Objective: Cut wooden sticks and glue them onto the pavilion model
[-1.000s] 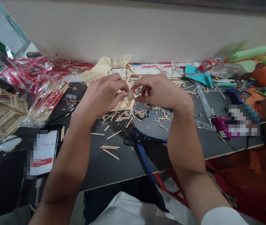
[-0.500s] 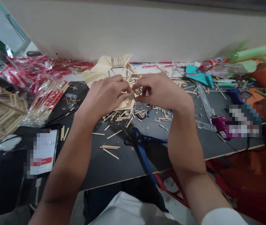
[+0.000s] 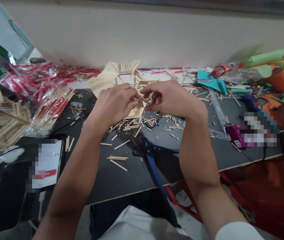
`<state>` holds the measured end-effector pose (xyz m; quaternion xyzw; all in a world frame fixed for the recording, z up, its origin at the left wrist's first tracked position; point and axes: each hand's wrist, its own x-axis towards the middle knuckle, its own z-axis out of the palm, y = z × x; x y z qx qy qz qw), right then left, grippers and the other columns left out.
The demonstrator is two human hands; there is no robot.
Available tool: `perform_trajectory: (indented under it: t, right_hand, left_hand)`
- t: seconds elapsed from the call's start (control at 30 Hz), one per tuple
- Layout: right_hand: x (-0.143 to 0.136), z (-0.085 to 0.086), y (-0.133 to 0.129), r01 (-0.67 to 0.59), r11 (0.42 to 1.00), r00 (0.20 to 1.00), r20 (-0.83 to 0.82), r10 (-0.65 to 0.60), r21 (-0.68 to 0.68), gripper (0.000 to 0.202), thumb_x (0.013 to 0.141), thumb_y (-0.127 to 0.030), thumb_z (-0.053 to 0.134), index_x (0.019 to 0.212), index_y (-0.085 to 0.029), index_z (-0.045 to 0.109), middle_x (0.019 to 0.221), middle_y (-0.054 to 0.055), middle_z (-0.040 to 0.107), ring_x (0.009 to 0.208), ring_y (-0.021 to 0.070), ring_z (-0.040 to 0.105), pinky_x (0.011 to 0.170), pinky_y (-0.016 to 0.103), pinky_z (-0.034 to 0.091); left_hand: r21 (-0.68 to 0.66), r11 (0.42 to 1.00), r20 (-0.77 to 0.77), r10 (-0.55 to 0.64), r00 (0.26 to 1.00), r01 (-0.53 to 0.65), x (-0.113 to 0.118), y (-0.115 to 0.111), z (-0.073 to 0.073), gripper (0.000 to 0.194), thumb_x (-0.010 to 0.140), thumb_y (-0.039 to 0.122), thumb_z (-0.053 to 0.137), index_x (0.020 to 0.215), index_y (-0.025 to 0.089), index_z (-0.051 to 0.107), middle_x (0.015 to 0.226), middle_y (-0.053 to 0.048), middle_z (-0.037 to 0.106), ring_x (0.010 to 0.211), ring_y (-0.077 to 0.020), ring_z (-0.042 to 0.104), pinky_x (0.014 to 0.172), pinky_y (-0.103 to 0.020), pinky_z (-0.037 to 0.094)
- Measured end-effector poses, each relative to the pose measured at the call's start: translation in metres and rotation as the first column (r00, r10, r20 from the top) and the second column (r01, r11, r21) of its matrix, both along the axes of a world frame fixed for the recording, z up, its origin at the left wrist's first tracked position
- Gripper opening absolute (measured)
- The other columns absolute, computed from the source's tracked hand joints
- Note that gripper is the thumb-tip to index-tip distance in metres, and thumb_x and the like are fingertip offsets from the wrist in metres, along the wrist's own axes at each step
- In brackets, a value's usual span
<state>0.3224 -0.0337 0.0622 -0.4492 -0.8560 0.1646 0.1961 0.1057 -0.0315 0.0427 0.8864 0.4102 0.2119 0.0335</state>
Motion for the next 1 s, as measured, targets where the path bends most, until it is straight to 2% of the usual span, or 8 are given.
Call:
perform_trajectory:
  t: [0.17,0.33,0.53,0.67,0.8,0.9,0.97,1.0]
  right_hand:
    - [0.004,0.0,0.0,0.017,1.0,1.0,-0.018,-0.017,-0.007,0.037,0.073,-0.021,0.079,0.11,-0.021,0.073,0.095,0.003,0.075,0.073,0.0172,0.065,0.07,0.031,0.048]
    - [0.004,0.0,0.0,0.022,0.999,1.0,-0.019,-0.022,-0.029,0.035,0.074,-0.027,0.08,0.109,-0.021,0.074,0.091,0.003,0.074,0.075,0.0184,0.066,0.071,0.032,0.049]
    - [0.02,0.004,-0.003,0.087,0.995,0.995,-0.04,-0.089,-0.041,0.034,0.079,-0.034,0.076,0.11,-0.019,0.074,0.095,0.006,0.076,0.073,0.0185,0.066,0.069,0.033,0.05]
    - [0.05,0.011,-0.015,0.194,0.981,0.971,-0.139,-0.195,-0.02,0.037,0.08,-0.039,0.075,0.111,-0.018,0.073,0.101,0.008,0.076,0.075,0.0198,0.067,0.072,0.037,0.053]
    - [0.079,0.014,-0.034,0.364,0.931,0.904,-0.247,-0.349,0.016,0.032,0.082,-0.04,0.073,0.109,-0.022,0.073,0.098,0.009,0.075,0.08,0.0229,0.068,0.078,0.042,0.055]
    - [0.083,0.004,-0.048,0.386,0.923,0.895,-0.249,-0.371,0.011,0.027,0.084,-0.039,0.071,0.106,-0.022,0.073,0.094,0.009,0.075,0.078,0.0232,0.067,0.075,0.041,0.054]
    - [0.075,-0.012,-0.06,0.372,0.928,0.899,-0.248,-0.36,0.004,0.023,0.085,-0.038,0.07,0.102,-0.023,0.073,0.09,0.008,0.075,0.075,0.0224,0.066,0.072,0.039,0.053]
    - [0.07,-0.022,-0.067,0.362,0.932,0.902,-0.252,-0.351,-0.003,0.02,0.086,-0.037,0.069,0.1,-0.023,0.073,0.088,0.006,0.075,0.074,0.0217,0.065,0.071,0.038,0.053]
  left_hand:
    - [0.028,1.0,-0.01,0.014,1.0,-0.013,0.001,-0.002,0.0,0.026,0.097,0.03,0.052,0.112,0.026,0.073,0.104,-0.007,0.071,0.093,-0.0239,0.066,0.073,-0.033,0.048]
    - [0.042,0.999,-0.025,0.014,1.0,-0.013,0.001,-0.004,-0.002,0.027,0.098,0.03,0.052,0.111,0.027,0.075,0.102,-0.006,0.07,0.09,-0.0223,0.065,0.069,-0.031,0.045]
    - [-0.001,1.0,-0.023,0.012,1.0,-0.012,-0.003,-0.002,0.0,0.028,0.099,0.031,0.053,0.117,0.025,0.073,0.109,-0.008,0.07,0.098,-0.0244,0.066,0.076,-0.033,0.048]
    - [-0.008,0.999,0.062,-0.037,0.997,0.037,-0.014,-0.006,0.011,0.028,0.099,0.032,0.054,0.118,0.02,0.07,0.113,-0.009,0.071,0.104,-0.0242,0.065,0.087,-0.037,0.051]
    - [-0.003,1.0,0.12,0.001,0.993,-0.001,-0.036,-0.024,0.035,0.027,0.101,0.035,0.052,0.114,0.019,0.071,0.111,-0.004,0.072,0.098,-0.0196,0.065,0.089,-0.038,0.051]
    - [0.008,0.996,0.15,0.083,0.985,-0.085,-0.056,-0.044,0.048,0.025,0.1,0.038,0.055,0.11,0.021,0.071,0.107,-0.001,0.072,0.099,-0.0199,0.065,0.092,-0.041,0.051]
    - [-0.013,0.994,0.129,0.107,0.986,-0.106,-0.066,-0.058,0.046,0.025,0.1,0.04,0.055,0.107,0.022,0.071,0.102,-0.001,0.072,0.096,-0.0204,0.065,0.09,-0.042,0.052]
    - [-0.04,0.994,0.113,0.108,0.988,-0.104,-0.07,-0.066,0.04,0.025,0.1,0.04,0.054,0.105,0.023,0.071,0.099,-0.001,0.072,0.093,-0.0205,0.065,0.088,-0.042,0.052]
